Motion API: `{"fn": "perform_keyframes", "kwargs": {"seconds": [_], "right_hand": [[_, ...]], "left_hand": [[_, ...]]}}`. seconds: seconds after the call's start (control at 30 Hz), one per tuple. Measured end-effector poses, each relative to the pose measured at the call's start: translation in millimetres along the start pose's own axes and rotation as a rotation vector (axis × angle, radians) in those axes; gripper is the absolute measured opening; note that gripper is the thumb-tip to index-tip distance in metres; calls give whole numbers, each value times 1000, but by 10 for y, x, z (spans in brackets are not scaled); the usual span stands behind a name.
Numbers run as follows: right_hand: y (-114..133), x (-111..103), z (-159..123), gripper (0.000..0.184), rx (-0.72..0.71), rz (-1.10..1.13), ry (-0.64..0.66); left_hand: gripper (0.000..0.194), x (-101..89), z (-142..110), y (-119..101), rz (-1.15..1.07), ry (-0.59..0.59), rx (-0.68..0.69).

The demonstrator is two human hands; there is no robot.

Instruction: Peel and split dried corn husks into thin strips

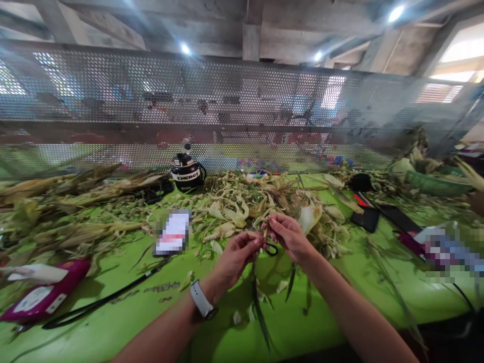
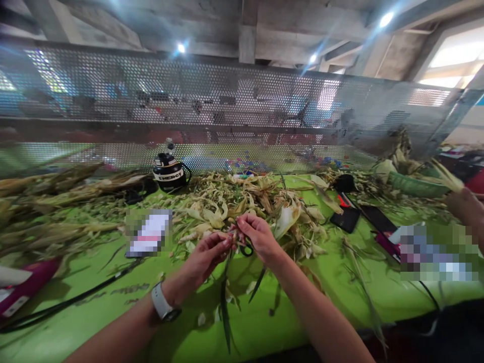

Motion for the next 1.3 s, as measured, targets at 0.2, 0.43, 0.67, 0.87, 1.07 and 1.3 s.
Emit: {"fn": "perform_keyframes", "kwargs": {"seconds": [0.2, 0.43, 0.67, 0.87, 1.07, 1.3], "right_hand": [[4, -29, 20, 34, -26, -97, -8], [-48, -38, 24, 34, -3, -122, 9], [-62, -106, 80, 38, -50, -263, -69], [246, -202, -12, 26, -435, -644, -276], [308, 112, -160, 15, -619, -1034, -178], [124, 186, -132, 19, -573, -1149, -131]], "left_hand": [[27, 12, -8, 39, 30, -9, 3], [28, 16, 0, 28, 127, 63, 7], [29, 8, 17, 20, 49, 44, 34], [35, -59, 21, -36, 3, -88, 60], [38, -109, 43, -72, -28, -122, 160], [35, -61, 20, -128, 21, -122, 263]]}}
Point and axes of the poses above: each hand's wrist, its own z-axis towards the middle knuckle, its own x-axis out of the palm, y = z × x, the point moved 6 cm from there along z, towards the middle knuckle, and after that the axes turned 6 degrees about y, right-handed, at the moved point
